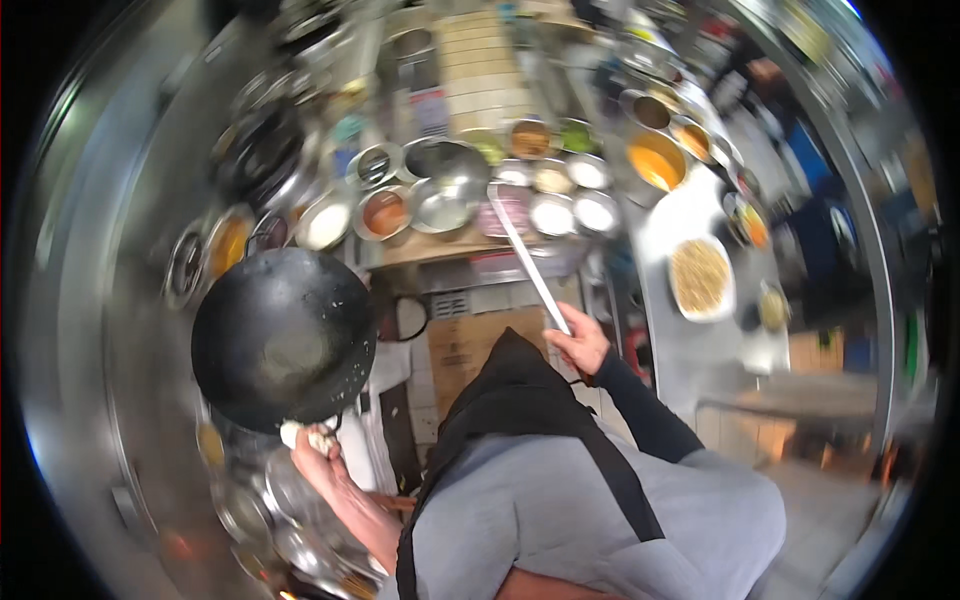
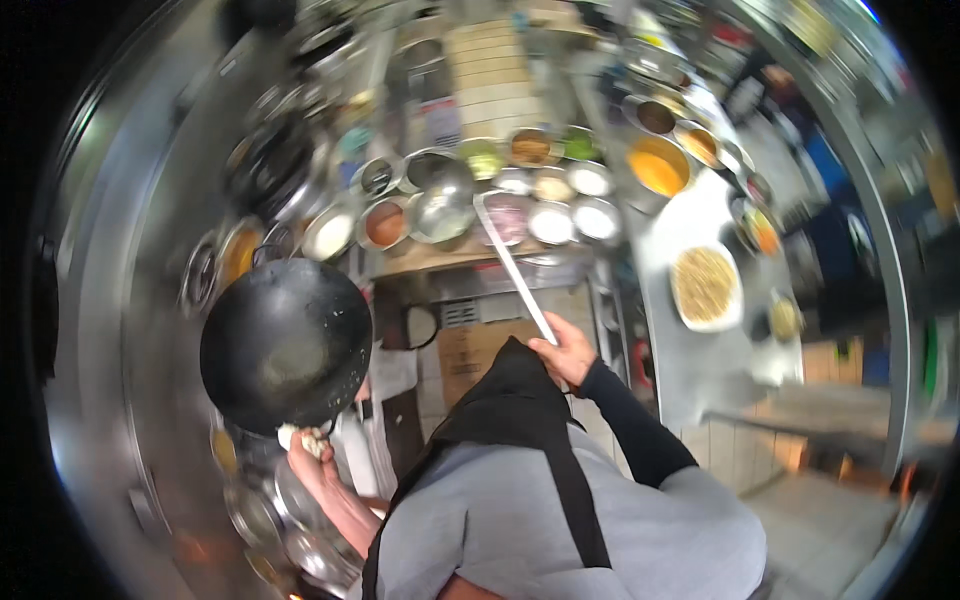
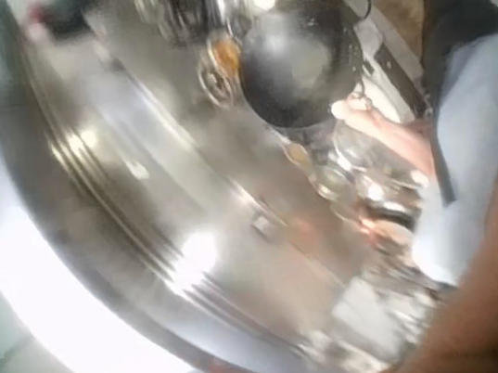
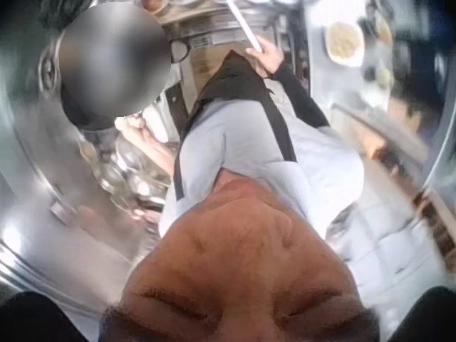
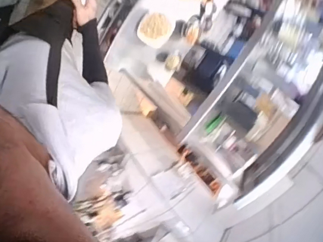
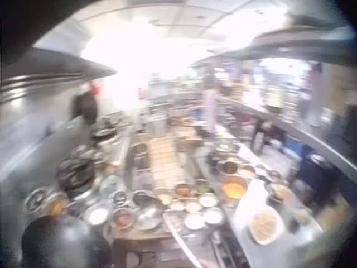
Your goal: The person washes a wok with water and a brush, سپس cooks noodles and vegetables by frying and stirring them in the wok with a ladle.
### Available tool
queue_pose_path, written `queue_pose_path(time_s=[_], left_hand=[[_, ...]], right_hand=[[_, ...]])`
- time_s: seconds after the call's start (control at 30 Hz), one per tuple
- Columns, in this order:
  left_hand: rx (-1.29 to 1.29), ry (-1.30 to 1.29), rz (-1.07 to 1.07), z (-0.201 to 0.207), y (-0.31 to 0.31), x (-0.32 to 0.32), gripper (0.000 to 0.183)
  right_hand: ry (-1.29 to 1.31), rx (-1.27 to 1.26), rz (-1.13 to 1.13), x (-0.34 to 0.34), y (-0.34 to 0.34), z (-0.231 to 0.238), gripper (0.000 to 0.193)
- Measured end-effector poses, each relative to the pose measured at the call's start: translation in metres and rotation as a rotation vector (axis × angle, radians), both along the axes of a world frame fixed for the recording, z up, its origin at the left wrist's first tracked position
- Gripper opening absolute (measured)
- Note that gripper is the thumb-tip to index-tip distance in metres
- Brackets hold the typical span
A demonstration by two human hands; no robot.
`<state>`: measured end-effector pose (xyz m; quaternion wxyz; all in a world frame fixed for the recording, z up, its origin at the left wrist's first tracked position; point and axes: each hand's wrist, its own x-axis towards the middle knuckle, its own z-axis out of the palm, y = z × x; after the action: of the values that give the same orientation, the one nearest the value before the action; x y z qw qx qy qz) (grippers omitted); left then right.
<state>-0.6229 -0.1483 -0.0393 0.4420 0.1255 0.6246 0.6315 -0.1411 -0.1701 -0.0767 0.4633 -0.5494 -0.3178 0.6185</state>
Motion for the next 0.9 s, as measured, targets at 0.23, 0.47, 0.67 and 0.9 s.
queue_pose_path(time_s=[0.23,0.47,0.67,0.9], left_hand=[[-0.055,-0.064,0.406,-0.013,-0.024,-0.084,0.008],[0.097,-0.502,0.615,-0.085,-0.006,-0.108,0.014],[0.180,-0.508,0.804,-0.151,0.098,-0.101,0.008],[0.244,-0.462,0.736,-0.210,0.134,-0.117,0.008]], right_hand=[[-0.282,0.085,0.250,-0.013,0.099,-0.020,0.057],[-0.404,0.404,0.657,-0.149,0.323,-0.022,0.049],[0.180,0.276,1.157,-0.381,0.420,0.039,0.046],[0.093,0.199,1.498,-0.601,0.381,0.015,0.014]])
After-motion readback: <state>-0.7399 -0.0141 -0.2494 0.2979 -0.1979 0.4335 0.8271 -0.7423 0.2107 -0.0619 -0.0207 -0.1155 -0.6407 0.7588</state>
